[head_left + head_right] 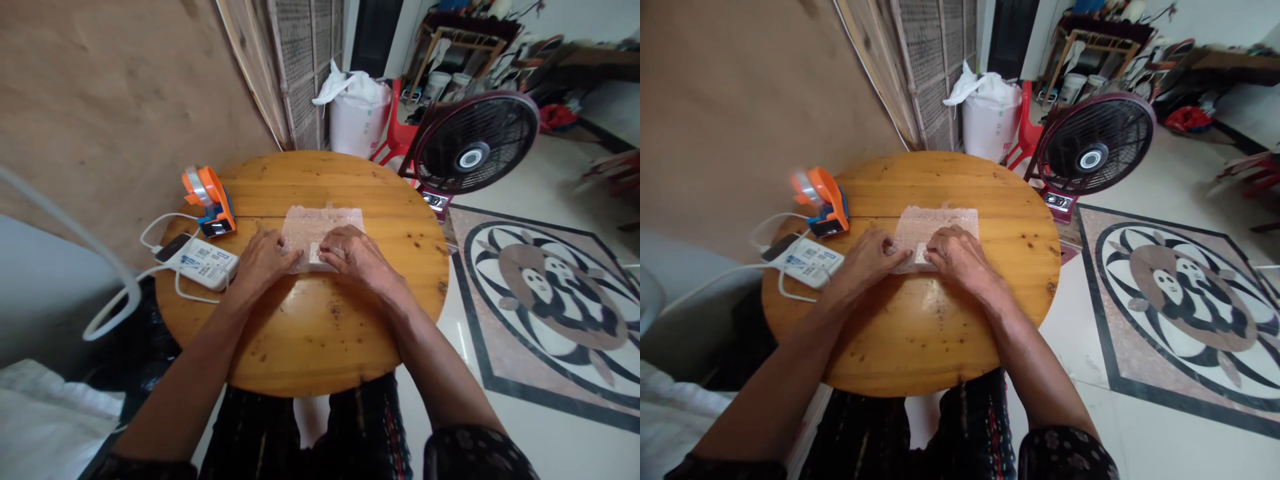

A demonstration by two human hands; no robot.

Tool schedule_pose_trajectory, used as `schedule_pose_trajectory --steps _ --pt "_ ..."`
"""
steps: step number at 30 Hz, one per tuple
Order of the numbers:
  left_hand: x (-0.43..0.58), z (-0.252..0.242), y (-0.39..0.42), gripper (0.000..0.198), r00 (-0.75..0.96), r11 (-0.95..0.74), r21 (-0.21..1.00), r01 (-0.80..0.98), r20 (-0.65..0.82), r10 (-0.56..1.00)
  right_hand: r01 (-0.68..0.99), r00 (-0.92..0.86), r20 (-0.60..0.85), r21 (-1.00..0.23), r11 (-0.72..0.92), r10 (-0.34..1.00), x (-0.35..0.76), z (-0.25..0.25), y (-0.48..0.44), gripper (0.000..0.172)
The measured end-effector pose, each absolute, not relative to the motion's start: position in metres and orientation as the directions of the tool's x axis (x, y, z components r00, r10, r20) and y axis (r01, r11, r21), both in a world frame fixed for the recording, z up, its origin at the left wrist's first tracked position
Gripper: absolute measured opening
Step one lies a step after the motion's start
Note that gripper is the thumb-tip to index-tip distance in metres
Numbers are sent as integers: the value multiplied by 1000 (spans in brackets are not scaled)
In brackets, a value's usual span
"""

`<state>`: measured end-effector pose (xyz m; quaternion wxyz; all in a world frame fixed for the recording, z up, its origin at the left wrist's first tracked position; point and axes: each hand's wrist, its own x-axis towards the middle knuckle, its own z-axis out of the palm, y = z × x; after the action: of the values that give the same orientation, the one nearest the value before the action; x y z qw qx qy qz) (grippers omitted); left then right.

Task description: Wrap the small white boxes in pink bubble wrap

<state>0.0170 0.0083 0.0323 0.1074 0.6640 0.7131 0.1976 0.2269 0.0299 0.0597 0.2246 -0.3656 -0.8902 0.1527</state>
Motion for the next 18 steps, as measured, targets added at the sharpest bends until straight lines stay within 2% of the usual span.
schedule_pose_trajectory --steps 4,8,10,14,18 --pt "24 44 0 50 -171 152 283 947 42 984 592 -633 287 -420 688 719 227 60 31 11" --pt "22 51 -4 58 -177 182 198 963 -41 983 598 -631 290 -408 690 719 226 58 32 11" --pt "17 50 -6 60 -178 187 234 954 -59 982 603 -625 295 -406 686 723 226 57 32 11" --pt "6 38 -7 64 -212 227 402 887 -82 974 603 -631 298 -391 695 716 226 56 32 12" --pt "3 25 -4 52 -241 266 574 774 -120 963 618 -631 298 -365 696 717 226 56 31 13"
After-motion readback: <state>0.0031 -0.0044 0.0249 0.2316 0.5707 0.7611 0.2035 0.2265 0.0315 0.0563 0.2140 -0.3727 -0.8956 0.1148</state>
